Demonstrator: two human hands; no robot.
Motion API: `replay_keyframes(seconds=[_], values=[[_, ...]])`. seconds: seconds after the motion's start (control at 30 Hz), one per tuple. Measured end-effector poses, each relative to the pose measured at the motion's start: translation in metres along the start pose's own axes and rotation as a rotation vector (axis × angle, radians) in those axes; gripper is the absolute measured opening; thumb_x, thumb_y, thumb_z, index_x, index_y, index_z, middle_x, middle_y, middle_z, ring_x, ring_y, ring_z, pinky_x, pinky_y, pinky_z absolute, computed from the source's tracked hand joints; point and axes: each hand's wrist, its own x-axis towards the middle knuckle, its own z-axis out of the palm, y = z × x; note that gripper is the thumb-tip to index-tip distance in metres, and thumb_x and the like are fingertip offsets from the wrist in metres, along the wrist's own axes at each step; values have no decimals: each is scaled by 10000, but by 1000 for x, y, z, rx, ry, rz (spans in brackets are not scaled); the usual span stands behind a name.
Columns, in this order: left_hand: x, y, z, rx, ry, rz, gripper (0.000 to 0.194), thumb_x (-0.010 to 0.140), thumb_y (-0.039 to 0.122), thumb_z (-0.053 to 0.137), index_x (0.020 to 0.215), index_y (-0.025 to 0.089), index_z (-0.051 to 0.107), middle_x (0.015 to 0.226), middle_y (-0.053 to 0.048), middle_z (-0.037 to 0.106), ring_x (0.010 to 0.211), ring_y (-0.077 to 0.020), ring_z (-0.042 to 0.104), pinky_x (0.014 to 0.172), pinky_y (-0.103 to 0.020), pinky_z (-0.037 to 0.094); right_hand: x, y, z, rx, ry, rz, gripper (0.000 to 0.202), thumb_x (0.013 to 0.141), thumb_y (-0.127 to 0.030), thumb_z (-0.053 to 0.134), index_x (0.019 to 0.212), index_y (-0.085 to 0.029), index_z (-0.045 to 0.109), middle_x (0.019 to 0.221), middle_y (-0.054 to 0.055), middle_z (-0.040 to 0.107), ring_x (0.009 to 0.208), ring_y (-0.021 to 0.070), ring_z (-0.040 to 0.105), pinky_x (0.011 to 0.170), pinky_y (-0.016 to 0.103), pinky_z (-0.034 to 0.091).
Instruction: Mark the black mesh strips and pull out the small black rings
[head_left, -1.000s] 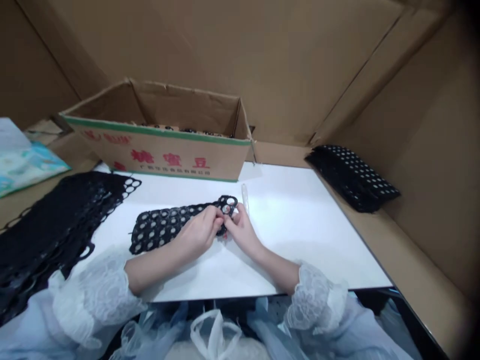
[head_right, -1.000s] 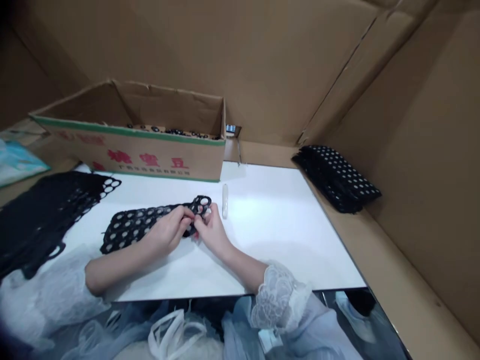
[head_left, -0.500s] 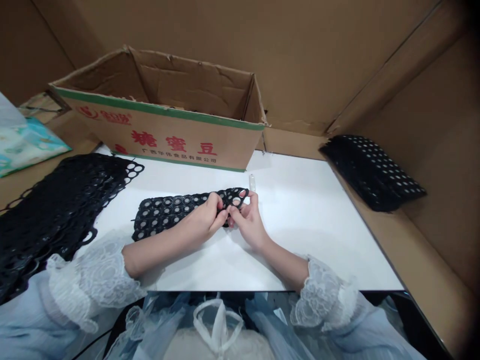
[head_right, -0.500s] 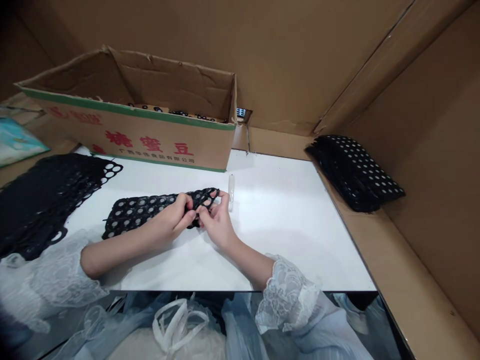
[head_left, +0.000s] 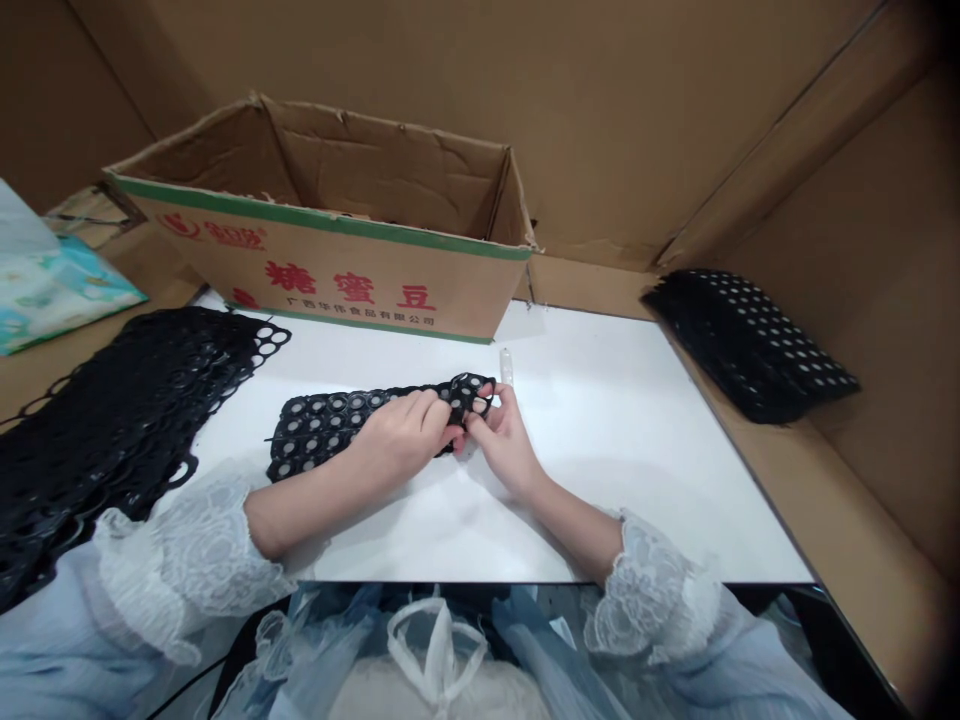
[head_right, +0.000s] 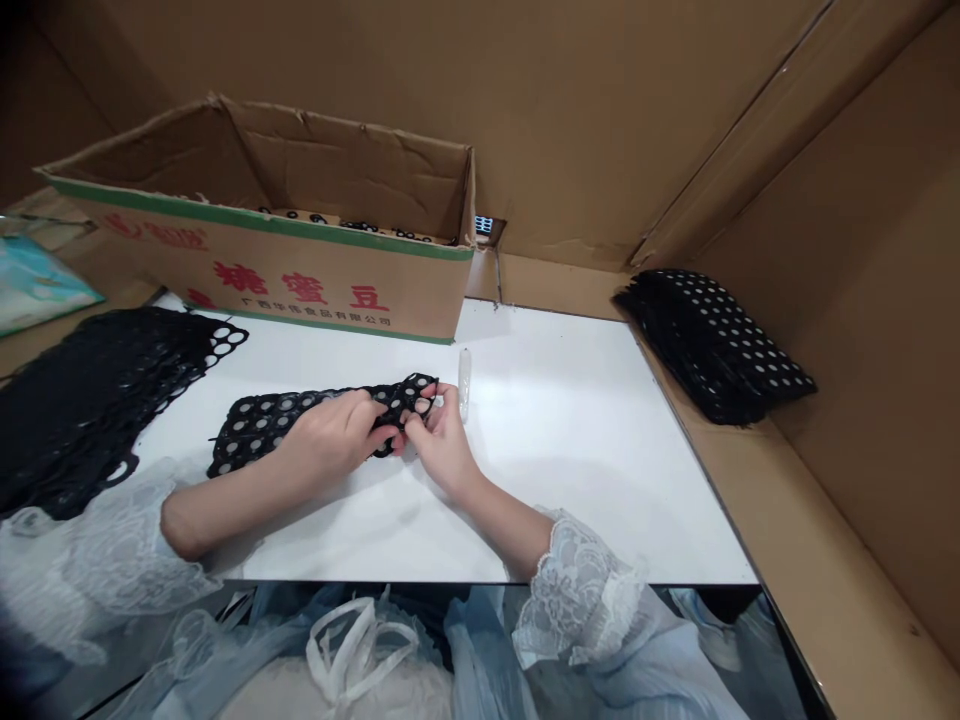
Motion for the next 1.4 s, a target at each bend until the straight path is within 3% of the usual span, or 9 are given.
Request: replay_keyframes(seconds=[0.1, 0.17, 0.33, 0.5, 0.67, 0.83, 1.0, 1.27, 1.4], values=[[-2, -4, 0, -55, 80, 79, 110, 845, 241, 452, 831, 133, 466, 691, -34, 496, 639, -151, 491, 583, -263, 393, -1, -1, -1, -14, 4, 16, 259, 776, -206, 484, 869, -243, 245, 530, -115, 500, 418, 87, 532, 485, 237, 467], [-2, -5, 0, -94, 55, 78, 83, 844, 223, 452, 807, 149, 460, 692, -26, 493, 642, -146, 487, 591, -261, 391, -1, -2, -1, -8, 26, 19, 270, 774, -223, 506, 874, -242, 255, 545, -109, 517, 420, 91, 542, 483, 242, 476], [0, -3, -2, -343, -184, -129, 198, 842, 334, 450, 760, 158, 410, 696, -19, 505, 600, -136, 490, 527, -247, 382, -4, -2, 0, 76, 2, -4, 277, 767, -244, 542, 878, -239, 288, 689, -76, 539, 483, 68, 547, 491, 231, 486], [2, 3, -4, -459, -325, -252, 105, 857, 240, 364, 816, 152, 403, 741, -40, 518, 631, -150, 509, 543, -262, 403, -3, 0, 0, 125, -4, -23, 297, 740, -237, 580, 861, -236, 308, 682, -79, 473, 567, 58, 525, 527, 207, 483], [2, 7, -2, -370, -312, -240, 142, 864, 178, 294, 826, 133, 424, 747, -53, 522, 639, -154, 513, 555, -264, 404, -3, -1, 1, 83, 44, -22, 292, 733, -234, 586, 851, -235, 318, 658, -83, 429, 572, 48, 492, 525, 176, 448], [2, 6, 0, -247, -244, -111, 255, 876, 364, 362, 813, 130, 442, 775, -72, 521, 723, -187, 521, 607, -283, 400, -8, -7, 0, -49, 65, -27, 268, 760, -307, 556, 889, -239, 331, 715, -43, 523, 633, 82, 538, 588, 226, 463], [3, 0, 2, -333, -257, -165, 298, 889, 388, 321, 857, 118, 444, 806, -82, 531, 733, -182, 530, 626, -279, 396, -6, -7, -6, -34, 32, 1, 415, 654, -284, 669, 878, -250, 322, 790, -33, 559, 676, 95, 562, 646, 258, 481], [6, 3, 1, -675, -394, -344, 180, 888, 252, 266, 900, 142, 408, 771, -58, 548, 668, -173, 544, 576, -275, 400, -5, -6, -6, -69, -55, 32, 388, 663, -267, 650, 872, -254, 324, 690, -56, 536, 543, 84, 521, 555, 251, 452], [10, 5, 5, -665, -381, -419, 89, 857, 203, 327, 847, 151, 399, 724, -42, 522, 640, -170, 535, 576, -274, 394, -6, -4, -3, -119, -35, 3, 368, 645, -253, 636, 839, -250, 323, 681, -55, 492, 557, 92, 511, 540, 261, 450]])
